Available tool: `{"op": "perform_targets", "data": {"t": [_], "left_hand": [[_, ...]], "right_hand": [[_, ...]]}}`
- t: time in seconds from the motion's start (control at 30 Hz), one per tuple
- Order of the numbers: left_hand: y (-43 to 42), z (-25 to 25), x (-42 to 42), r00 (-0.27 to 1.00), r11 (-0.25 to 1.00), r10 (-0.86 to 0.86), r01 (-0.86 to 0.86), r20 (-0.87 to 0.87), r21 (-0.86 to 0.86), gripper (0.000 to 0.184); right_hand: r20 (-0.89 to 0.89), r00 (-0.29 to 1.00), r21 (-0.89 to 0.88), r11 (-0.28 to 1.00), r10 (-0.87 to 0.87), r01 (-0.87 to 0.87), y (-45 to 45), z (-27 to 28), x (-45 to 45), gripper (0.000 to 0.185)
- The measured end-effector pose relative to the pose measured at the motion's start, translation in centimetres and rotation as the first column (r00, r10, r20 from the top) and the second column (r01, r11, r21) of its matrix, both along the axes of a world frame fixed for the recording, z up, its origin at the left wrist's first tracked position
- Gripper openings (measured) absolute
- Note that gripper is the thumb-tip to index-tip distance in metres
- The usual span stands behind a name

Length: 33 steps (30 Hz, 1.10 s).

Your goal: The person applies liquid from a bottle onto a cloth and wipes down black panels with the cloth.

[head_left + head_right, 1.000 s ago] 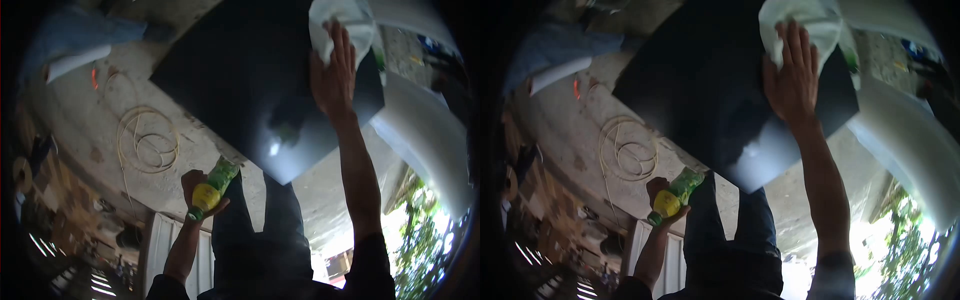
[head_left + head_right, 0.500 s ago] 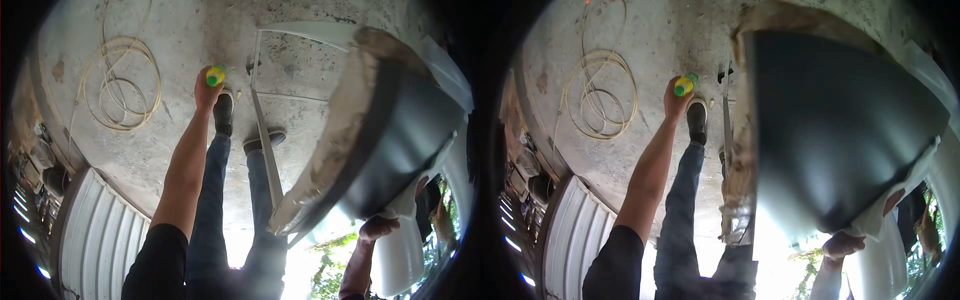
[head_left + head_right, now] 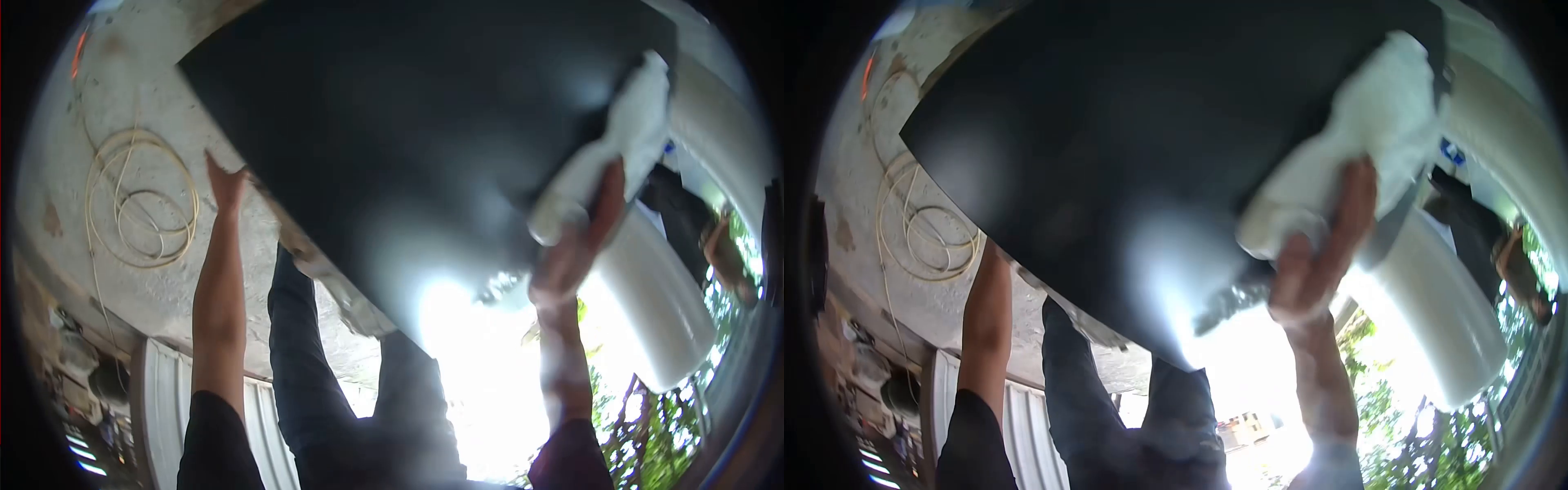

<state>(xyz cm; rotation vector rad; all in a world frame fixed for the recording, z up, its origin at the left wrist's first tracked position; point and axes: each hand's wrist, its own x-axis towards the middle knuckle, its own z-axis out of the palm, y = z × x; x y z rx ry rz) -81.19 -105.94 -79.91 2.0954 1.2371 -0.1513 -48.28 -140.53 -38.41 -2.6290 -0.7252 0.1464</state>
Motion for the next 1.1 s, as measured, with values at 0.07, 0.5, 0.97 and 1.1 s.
{"op": "perform_targets", "data": {"t": [0.07, 0.5, 0.97, 1.1], "left_hand": [[-0.2, 4.8, -0.3, 0.995, 0.996, 0.09, -0.09, -0.035, 0.017, 0.099], [-15.5, 40.7, 18.3, 0.87, 0.947, 0.19, -0.039, 0.455, -0.32, 0.084], [-16.7, 41.5, 19.7, 0.836, 0.944, 0.191, -0.012, 0.515, -0.331, 0.103], [-15.8, 41.1, 19.6, 0.854, 0.939, 0.223, -0.059, 0.47, -0.34, 0.103]], "right_hand": [[0.065, 0.995, -0.127, 0.989, 0.081, -0.072, 0.7, 1.8, 1.4, 0.078], [0.078, 0.968, -0.132, 0.96, -0.24, 0.248, -0.1, 0.4, -3.8, 0.065], [0.041, 0.829, -0.158, 0.816, -0.558, 0.557, -5.8, 0.1, -7.2, 0.063], [-0.147, 0.985, 0.044, 0.994, -0.088, 0.095, 3.8, 1.9, -17.8, 0.06]]}}
